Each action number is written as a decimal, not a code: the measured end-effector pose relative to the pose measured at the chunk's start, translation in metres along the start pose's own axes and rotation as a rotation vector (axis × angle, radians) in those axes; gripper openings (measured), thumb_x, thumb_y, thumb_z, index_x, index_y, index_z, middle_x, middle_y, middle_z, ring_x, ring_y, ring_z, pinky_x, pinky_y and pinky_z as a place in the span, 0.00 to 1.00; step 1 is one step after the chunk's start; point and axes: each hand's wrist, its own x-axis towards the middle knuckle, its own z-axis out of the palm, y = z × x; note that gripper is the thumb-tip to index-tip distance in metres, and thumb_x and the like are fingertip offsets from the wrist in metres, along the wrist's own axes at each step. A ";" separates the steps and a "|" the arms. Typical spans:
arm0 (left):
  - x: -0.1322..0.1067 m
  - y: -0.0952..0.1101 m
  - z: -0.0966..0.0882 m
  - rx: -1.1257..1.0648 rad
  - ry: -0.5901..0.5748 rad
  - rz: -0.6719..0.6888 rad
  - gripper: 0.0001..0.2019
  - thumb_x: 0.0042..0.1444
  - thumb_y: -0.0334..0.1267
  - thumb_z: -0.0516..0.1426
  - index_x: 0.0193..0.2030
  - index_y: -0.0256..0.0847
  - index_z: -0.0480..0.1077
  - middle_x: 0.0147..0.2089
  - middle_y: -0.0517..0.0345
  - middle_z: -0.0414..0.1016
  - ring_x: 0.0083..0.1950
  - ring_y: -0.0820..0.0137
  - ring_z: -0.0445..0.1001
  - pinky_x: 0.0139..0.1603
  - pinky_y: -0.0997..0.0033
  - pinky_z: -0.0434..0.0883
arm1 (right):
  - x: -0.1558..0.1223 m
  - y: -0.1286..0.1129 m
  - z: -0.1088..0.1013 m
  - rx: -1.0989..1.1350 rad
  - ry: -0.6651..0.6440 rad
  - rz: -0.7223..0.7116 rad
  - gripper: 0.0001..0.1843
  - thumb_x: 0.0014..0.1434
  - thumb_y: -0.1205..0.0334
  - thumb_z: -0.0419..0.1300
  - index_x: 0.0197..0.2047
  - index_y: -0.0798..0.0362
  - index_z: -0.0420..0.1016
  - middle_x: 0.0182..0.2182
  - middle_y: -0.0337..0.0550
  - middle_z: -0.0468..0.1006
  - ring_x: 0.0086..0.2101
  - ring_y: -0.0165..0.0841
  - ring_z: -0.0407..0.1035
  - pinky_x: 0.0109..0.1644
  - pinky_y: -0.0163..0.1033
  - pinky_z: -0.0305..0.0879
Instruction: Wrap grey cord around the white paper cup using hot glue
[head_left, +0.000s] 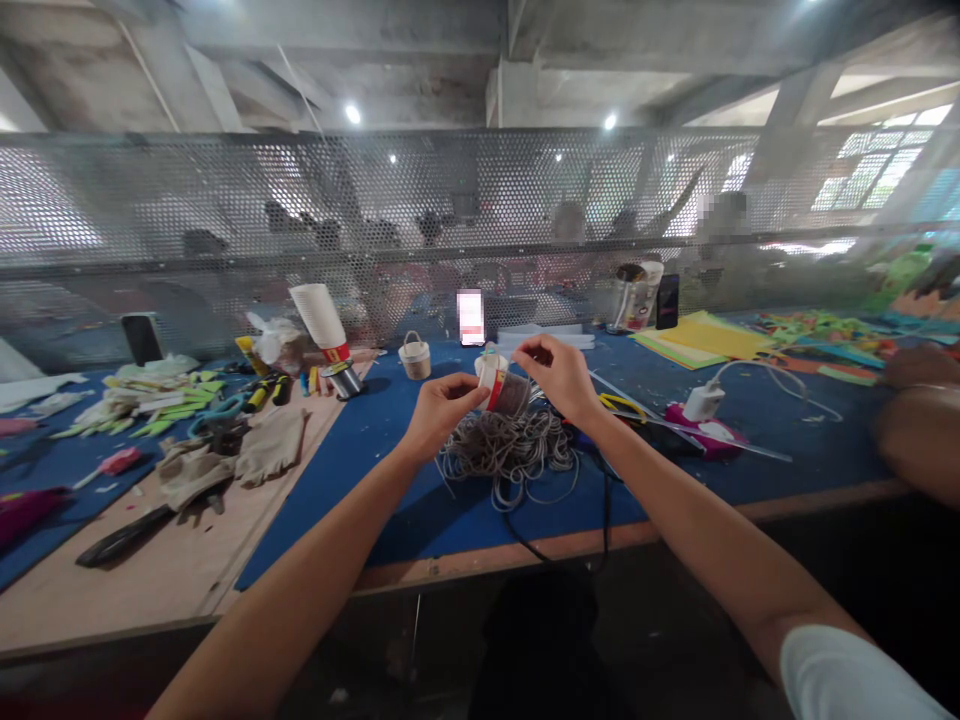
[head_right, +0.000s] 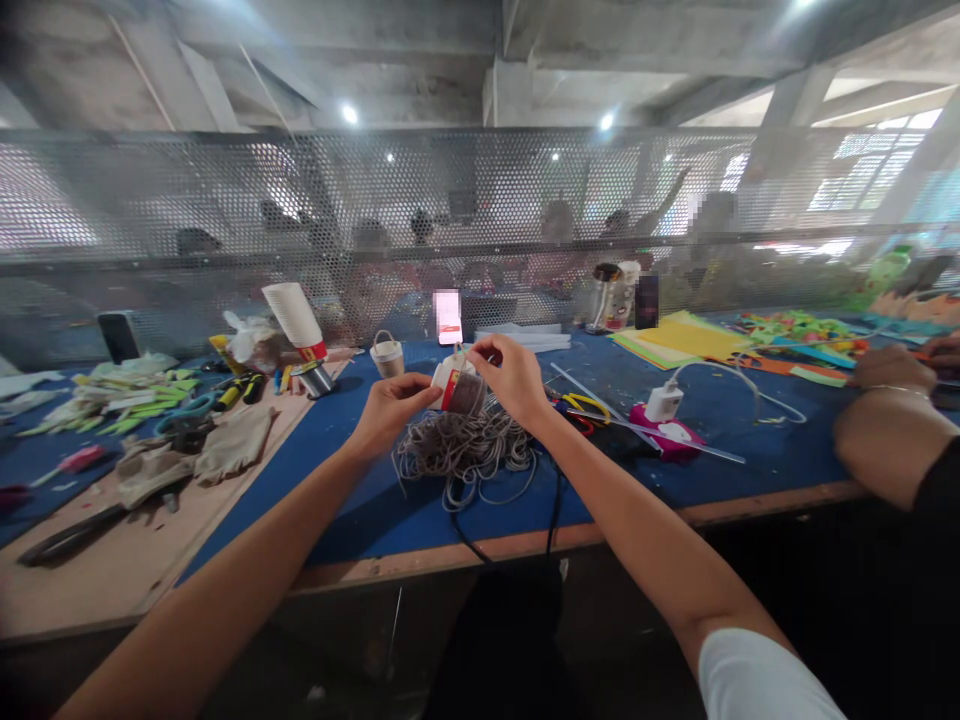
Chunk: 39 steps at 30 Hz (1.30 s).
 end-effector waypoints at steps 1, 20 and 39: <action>0.000 0.001 0.000 0.000 -0.002 0.002 0.09 0.51 0.41 0.66 0.34 0.37 0.80 0.32 0.58 0.80 0.31 0.74 0.72 0.35 0.73 0.68 | 0.000 0.000 0.000 -0.003 -0.001 0.001 0.07 0.60 0.57 0.62 0.36 0.52 0.78 0.29 0.40 0.79 0.28 0.30 0.68 0.36 0.37 0.62; 0.000 0.001 -0.002 0.003 -0.042 0.023 0.10 0.50 0.42 0.67 0.33 0.37 0.79 0.31 0.57 0.79 0.30 0.74 0.72 0.34 0.73 0.68 | -0.001 0.007 0.001 -0.051 -0.055 0.034 0.09 0.61 0.55 0.62 0.37 0.51 0.79 0.30 0.41 0.80 0.30 0.32 0.69 0.37 0.39 0.64; 0.000 0.002 -0.002 -0.016 -0.044 0.021 0.09 0.49 0.42 0.67 0.32 0.37 0.79 0.31 0.57 0.79 0.31 0.73 0.71 0.35 0.73 0.69 | -0.002 0.016 0.003 -0.037 -0.125 0.089 0.11 0.59 0.54 0.63 0.36 0.52 0.80 0.31 0.42 0.82 0.30 0.32 0.72 0.37 0.38 0.65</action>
